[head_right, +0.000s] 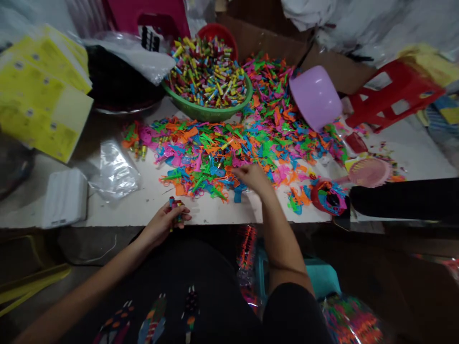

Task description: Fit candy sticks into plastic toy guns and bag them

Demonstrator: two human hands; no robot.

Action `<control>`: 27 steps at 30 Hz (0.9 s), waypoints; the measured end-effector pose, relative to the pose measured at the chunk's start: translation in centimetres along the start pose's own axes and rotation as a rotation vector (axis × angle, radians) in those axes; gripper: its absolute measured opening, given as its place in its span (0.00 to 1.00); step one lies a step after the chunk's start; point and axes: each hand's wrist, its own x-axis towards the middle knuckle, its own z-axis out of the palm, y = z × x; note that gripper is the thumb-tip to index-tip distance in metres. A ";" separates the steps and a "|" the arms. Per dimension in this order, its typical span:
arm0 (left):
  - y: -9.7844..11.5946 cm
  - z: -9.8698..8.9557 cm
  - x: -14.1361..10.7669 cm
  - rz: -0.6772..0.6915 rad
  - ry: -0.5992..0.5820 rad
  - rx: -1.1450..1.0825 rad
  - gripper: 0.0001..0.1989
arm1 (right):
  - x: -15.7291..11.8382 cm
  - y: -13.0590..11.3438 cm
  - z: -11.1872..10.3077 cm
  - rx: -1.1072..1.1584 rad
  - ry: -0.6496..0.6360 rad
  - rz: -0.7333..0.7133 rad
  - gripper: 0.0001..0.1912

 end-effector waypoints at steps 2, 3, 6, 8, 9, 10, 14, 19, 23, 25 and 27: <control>0.0 -0.4 0.2 -0.005 0.001 0.016 0.17 | -3.0 -0.3 4.6 -0.131 -0.147 -0.040 0.16; -0.1 -0.5 0.3 -0.012 -0.006 0.023 0.17 | -4.2 -0.3 6.5 -0.197 -0.124 -0.047 0.16; -0.3 -0.3 0.7 -0.019 -0.029 0.041 0.18 | -6.3 0.1 9.5 -0.288 0.009 -0.084 0.10; -0.5 0.0 0.9 0.004 -0.038 0.062 0.18 | -6.6 0.5 9.4 -0.260 0.065 -0.133 0.07; -0.6 0.1 1.0 0.016 -0.045 0.077 0.19 | -6.7 0.6 9.1 -0.230 0.083 -0.165 0.08; -0.7 0.2 1.0 0.025 -0.053 0.089 0.19 | -6.7 0.8 8.8 -0.201 0.098 -0.201 0.09; -0.7 0.2 1.0 0.044 -0.044 0.110 0.20 | -7.5 0.5 8.4 -0.249 0.034 -0.316 0.14; -0.5 -0.2 1.1 0.052 -0.035 0.126 0.22 | -9.0 0.0 9.0 -0.199 -0.101 -0.389 0.18; -0.7 -0.2 1.4 0.075 0.013 0.117 0.21 | -9.4 1.1 9.3 -0.260 -0.071 -0.545 0.32; -0.8 -0.3 1.5 0.106 0.030 0.136 0.21 | -9.9 2.0 9.8 -0.296 -0.080 -0.637 0.37; -0.9 -0.3 1.4 0.126 0.028 0.163 0.21 | -10.7 2.7 10.4 -0.290 -0.051 -0.671 0.28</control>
